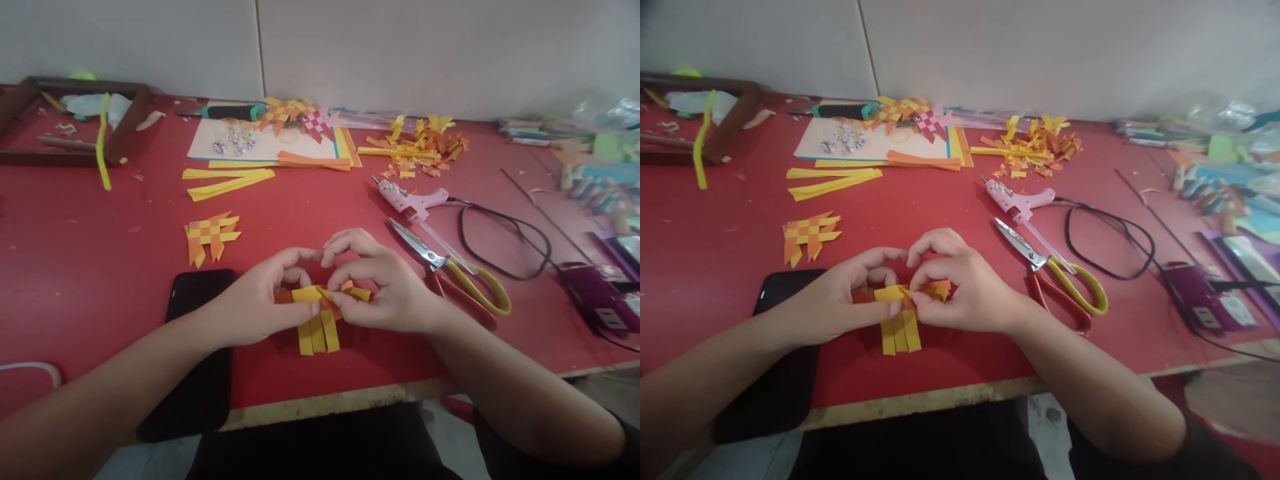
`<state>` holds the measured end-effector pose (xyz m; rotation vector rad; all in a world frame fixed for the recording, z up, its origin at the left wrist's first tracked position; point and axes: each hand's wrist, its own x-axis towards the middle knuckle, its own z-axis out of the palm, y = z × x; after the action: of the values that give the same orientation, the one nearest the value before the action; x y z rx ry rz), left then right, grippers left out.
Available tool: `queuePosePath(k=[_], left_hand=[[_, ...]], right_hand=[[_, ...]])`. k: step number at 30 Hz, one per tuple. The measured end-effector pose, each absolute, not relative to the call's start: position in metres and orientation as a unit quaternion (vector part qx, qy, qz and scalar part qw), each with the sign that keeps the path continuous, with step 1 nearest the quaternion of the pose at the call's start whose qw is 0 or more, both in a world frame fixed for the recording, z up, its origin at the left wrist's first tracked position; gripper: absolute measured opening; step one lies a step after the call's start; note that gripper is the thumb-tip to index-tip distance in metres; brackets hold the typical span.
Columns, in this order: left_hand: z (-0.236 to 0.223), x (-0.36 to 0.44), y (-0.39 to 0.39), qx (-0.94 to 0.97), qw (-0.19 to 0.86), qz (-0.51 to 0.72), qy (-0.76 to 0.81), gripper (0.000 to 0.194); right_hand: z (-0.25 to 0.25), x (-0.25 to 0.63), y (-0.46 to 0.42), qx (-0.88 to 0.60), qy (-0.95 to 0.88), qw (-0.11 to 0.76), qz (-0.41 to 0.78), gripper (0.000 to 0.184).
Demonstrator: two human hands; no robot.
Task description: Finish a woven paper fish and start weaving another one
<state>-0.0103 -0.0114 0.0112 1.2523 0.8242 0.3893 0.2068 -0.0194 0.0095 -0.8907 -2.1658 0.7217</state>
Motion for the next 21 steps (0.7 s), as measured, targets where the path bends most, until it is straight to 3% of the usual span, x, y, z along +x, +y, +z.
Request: queuePosePath(k=[21], left_hand=[[0.0048, -0.0102, -0.0116, 0.588, 0.672, 0.183, 0.411, 0.048]], right_hand=[[0.009, 0.2042, -0.0188, -0.325, -0.85, 0.352, 0.222, 0.006]])
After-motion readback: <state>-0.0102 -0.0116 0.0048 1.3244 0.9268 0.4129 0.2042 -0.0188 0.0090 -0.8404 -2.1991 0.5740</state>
